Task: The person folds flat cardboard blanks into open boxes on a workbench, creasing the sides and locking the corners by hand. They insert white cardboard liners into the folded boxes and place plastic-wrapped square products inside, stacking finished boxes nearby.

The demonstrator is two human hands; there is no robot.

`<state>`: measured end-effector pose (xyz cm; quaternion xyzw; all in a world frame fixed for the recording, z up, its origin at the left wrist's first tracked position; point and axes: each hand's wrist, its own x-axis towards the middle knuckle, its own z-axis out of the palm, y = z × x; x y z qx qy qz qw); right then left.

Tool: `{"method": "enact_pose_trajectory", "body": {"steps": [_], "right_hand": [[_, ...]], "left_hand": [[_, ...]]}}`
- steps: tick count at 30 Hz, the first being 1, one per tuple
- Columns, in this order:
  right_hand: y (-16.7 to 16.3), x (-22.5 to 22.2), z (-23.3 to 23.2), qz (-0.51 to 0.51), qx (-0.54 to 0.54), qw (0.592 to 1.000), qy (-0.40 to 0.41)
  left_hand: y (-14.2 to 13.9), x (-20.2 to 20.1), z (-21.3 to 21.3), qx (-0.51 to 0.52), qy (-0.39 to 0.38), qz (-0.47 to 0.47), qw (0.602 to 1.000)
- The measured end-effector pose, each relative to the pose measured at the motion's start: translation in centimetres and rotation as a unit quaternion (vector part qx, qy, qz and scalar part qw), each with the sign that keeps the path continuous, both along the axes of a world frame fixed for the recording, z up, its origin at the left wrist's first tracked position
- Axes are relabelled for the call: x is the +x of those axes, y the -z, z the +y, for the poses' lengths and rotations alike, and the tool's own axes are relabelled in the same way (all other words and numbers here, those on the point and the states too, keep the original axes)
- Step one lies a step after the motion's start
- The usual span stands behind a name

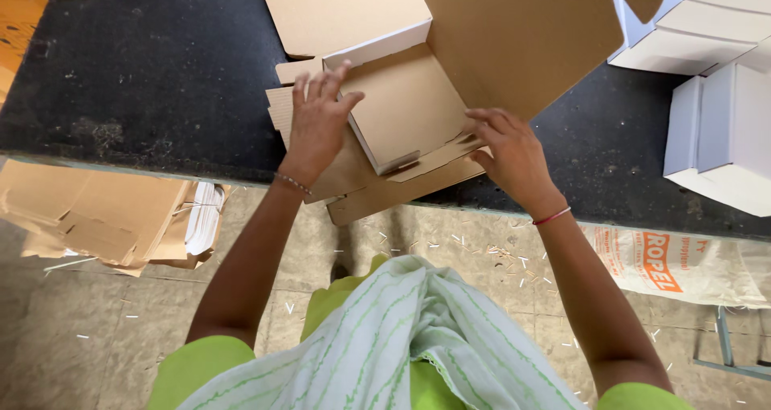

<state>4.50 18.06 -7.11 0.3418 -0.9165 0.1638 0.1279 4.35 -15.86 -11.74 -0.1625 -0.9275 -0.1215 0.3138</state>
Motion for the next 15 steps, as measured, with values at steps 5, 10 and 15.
{"method": "enact_pose_trajectory", "body": {"steps": [5, 10, 15], "right_hand": [[-0.2, -0.6, 0.1, -0.004, 0.040, 0.998, 0.056], [0.5, -1.3, 0.2, -0.006, 0.066, 0.997, 0.037], [0.7, -1.4, 0.2, -0.044, 0.069, 0.995, 0.054]], "left_hand": [[-1.3, 4.5, 5.6, 0.173, 0.056, -0.180, 0.967], [-2.5, 7.3, 9.0, 0.146, 0.058, -0.190, 0.969], [-1.2, 7.7, 9.9, 0.155, 0.039, -0.165, 0.973]]}}
